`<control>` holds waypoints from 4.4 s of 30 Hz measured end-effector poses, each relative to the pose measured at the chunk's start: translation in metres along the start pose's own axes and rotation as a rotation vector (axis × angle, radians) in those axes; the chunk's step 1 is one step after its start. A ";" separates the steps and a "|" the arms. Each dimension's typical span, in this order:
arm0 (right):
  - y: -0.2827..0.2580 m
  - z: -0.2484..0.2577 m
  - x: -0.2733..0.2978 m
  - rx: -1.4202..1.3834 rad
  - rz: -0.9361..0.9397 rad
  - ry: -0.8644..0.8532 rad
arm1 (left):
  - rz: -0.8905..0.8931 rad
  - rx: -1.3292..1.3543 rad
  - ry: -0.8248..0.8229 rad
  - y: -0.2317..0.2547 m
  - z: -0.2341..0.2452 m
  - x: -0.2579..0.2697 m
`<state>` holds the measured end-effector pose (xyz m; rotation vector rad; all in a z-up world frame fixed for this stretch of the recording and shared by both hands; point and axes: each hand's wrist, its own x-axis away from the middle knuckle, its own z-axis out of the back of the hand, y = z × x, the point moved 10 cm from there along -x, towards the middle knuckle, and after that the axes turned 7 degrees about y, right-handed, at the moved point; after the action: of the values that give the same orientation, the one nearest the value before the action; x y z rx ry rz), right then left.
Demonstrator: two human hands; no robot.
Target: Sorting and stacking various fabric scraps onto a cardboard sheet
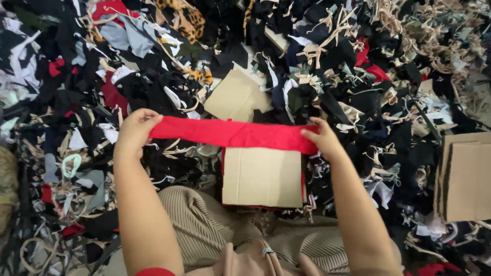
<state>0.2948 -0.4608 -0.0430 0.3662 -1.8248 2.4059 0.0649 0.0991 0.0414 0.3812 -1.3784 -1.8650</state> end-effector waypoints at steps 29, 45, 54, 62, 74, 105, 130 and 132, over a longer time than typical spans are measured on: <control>0.020 -0.076 0.012 0.072 -0.068 -0.149 | -0.056 -0.332 -0.101 -0.037 -0.182 0.078; 0.047 0.037 0.022 0.240 0.092 0.305 | 0.318 0.158 -0.024 -0.095 -0.185 0.086; 0.082 0.035 0.002 0.504 -0.043 0.175 | 0.250 0.231 -0.021 -0.118 -0.199 0.069; 0.038 0.020 0.031 0.166 -0.007 0.178 | 0.195 0.292 -0.020 -0.133 -0.184 0.055; 0.026 0.028 0.083 0.622 -0.109 0.154 | 0.264 -0.086 -0.120 -0.097 -0.163 0.120; -0.069 -0.040 0.120 0.915 0.798 0.200 | -0.735 -0.332 0.223 0.005 -0.159 0.135; -0.068 -0.094 0.137 0.990 0.434 0.211 | -0.894 -0.562 0.050 0.055 -0.223 0.206; -0.037 -0.105 0.138 1.051 0.260 0.014 | -0.749 -0.726 -0.057 0.019 -0.242 0.198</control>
<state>0.1564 -0.3589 -0.0004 0.1642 -0.4494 3.3297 0.0958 -0.2105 0.0086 0.4991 -0.5067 -2.8351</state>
